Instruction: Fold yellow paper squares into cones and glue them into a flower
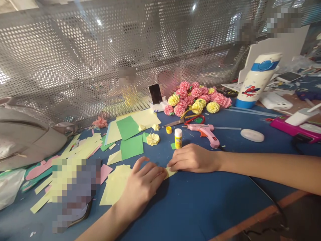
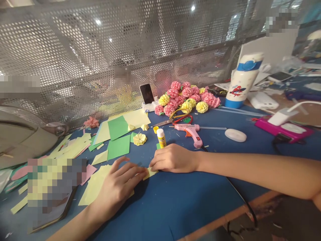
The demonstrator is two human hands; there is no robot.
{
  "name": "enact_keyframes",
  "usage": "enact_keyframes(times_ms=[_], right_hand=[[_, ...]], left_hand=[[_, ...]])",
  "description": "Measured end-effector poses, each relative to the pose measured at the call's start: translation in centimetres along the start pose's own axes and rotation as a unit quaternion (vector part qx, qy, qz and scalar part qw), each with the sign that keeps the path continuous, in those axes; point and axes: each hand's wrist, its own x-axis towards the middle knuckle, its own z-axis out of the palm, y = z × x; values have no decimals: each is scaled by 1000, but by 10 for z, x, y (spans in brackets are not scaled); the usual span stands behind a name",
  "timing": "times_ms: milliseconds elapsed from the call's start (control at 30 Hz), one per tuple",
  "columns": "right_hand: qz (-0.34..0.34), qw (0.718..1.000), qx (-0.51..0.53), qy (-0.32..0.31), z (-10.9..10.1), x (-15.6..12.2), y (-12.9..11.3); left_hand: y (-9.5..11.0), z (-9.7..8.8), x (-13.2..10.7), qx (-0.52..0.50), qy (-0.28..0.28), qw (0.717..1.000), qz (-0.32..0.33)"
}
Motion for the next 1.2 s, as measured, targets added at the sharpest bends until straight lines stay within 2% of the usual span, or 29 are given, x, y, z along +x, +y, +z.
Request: enact_keyframes(times_ms=[200, 667, 900, 1067, 1200], right_hand=[[-40, 998, -20, 39, 2, 1, 2], [-45, 998, -49, 24, 0, 1, 0], [-25, 999, -38, 16, 2, 0, -3], [5, 994, -95, 46, 5, 5, -13], [25, 991, -126, 44, 7, 8, -19]], left_hand=[[1, -2, 1, -3, -3, 1000, -3], [-4, 1, -5, -33, -9, 999, -19], [-4, 5, -7, -43, 0, 999, -9], [-1, 4, -9, -33, 0, 999, -16], [2, 2, -8, -21, 8, 1000, -19]])
